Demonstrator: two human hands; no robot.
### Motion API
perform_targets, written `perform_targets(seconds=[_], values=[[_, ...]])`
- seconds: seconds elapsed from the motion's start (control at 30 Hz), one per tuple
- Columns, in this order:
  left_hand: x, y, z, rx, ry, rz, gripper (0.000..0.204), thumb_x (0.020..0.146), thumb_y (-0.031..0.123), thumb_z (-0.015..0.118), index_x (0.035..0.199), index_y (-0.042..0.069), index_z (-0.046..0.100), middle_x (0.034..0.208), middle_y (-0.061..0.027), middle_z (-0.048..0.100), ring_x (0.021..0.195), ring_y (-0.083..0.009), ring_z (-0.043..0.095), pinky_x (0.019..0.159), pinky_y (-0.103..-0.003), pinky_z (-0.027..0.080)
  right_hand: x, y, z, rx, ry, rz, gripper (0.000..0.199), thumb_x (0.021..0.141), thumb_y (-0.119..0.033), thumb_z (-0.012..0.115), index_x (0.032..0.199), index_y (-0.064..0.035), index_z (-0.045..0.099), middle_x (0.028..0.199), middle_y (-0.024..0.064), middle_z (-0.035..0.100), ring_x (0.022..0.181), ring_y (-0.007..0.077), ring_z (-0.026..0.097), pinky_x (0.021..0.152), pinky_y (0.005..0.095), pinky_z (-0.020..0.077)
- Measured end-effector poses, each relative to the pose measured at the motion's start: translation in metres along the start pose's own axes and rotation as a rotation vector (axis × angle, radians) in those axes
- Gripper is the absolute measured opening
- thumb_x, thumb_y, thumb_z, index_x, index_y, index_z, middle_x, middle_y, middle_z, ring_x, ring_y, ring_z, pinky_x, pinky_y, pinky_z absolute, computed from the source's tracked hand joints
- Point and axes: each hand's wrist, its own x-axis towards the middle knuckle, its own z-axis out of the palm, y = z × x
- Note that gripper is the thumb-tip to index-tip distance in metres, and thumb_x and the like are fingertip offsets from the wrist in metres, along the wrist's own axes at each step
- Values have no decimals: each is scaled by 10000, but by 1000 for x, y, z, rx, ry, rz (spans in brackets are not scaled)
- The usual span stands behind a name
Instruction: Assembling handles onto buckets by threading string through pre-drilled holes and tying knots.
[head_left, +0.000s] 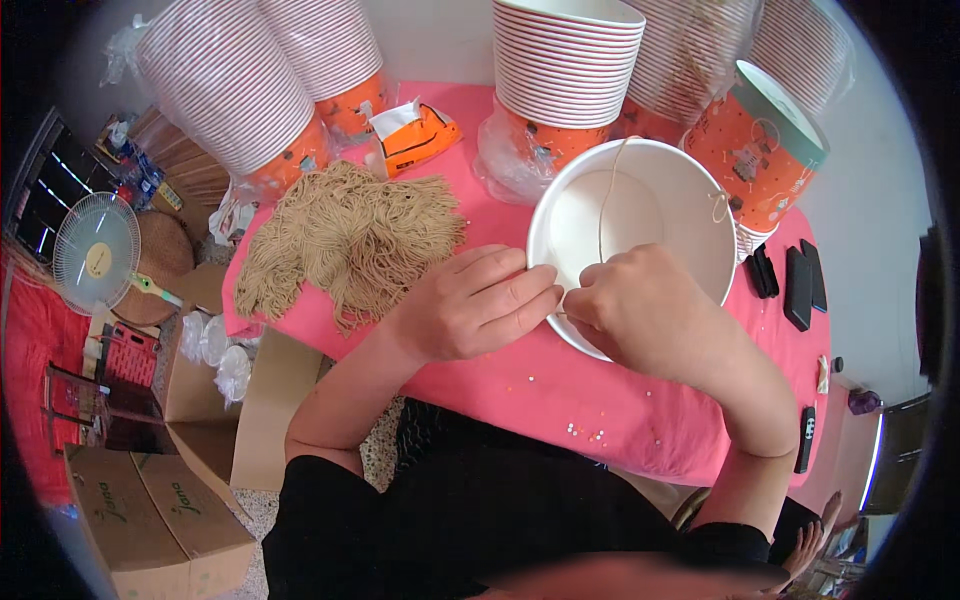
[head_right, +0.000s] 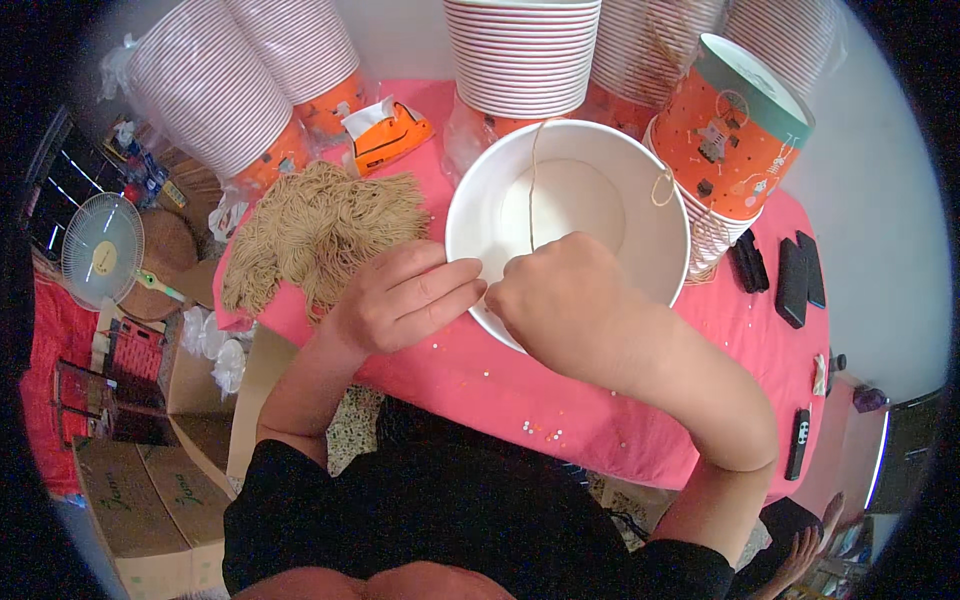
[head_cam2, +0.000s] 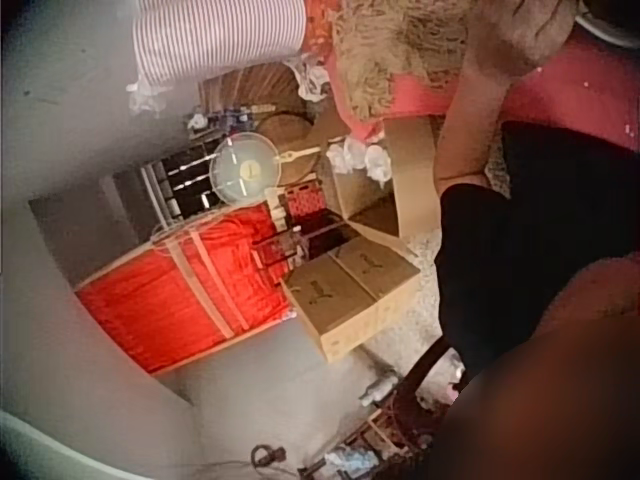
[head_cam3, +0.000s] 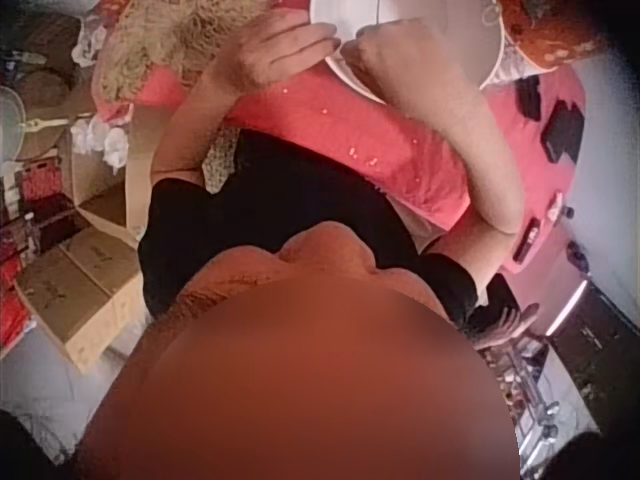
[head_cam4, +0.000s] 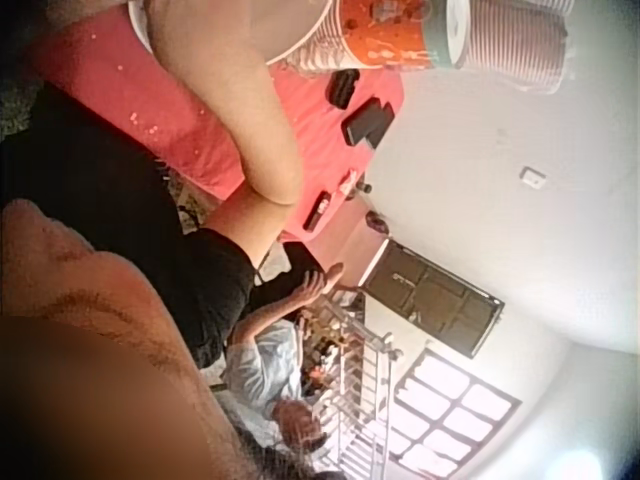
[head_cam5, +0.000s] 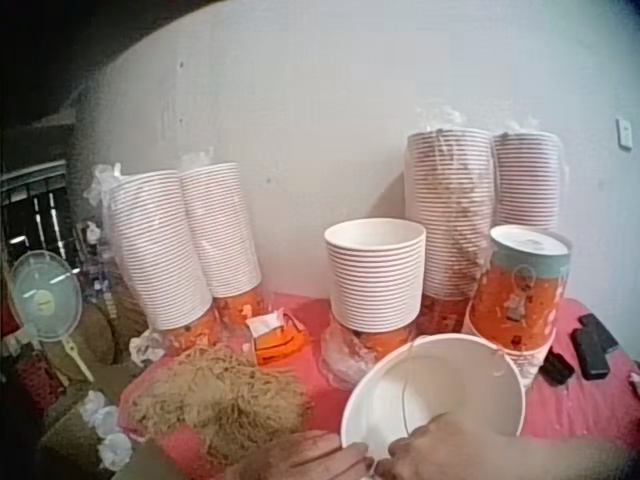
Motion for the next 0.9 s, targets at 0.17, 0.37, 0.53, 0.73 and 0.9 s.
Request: perform_targets(seconds=[0.17, 0.37, 0.53, 0.73, 0.9], values=[[0, 0, 1, -21, 28, -12, 284, 759, 96, 674, 1037, 41, 652, 1027, -55, 617, 884, -200, 603, 729, -309, 547, 1, 1, 3, -16, -16, -19, 82, 743, -110, 609, 711, -85, 681, 686, 98, 668, 662, 249, 689, 570, 366, 530], [0, -1, 3, -20, 42, -10, 296, 773, 92, 684, 1062, 48, 640, 1013, -60, 630, 870, -203, 605, 710, -315, 546, 1, 0, 1, -40, -33, -27, 76, 741, -102, 610, 712, -83, 677, 690, 96, 671, 659, 247, 688, 570, 367, 528], [-2, -1, 5, -26, 62, -8, 317, 789, 98, 686, 1098, 65, 624, 1003, -60, 635, 868, -204, 605, 708, -316, 546, 4, -2, -2, -81, -44, -47, 73, 742, -100, 609, 722, -84, 678, 694, 92, 670, 658, 244, 687, 574, 361, 529], [-3, -1, 7, -60, 108, -18, 345, 794, 111, 704, 1124, 95, 605, 983, -48, 647, 863, -203, 604, 703, -312, 545, 5, 0, -1, -65, -28, -57, 72, 751, -103, 606, 728, -85, 672, 700, 86, 667, 658, 243, 683, 579, 354, 528], [-1, -1, 3, -42, 80, -24, 365, 796, 125, 726, 1133, 107, 587, 981, -38, 652, 861, -197, 604, 698, -310, 545, 2, 0, 2, -8, 13, -28, 77, 764, -103, 594, 756, -81, 667, 723, 79, 654, 680, 244, 677, 584, 359, 521]])
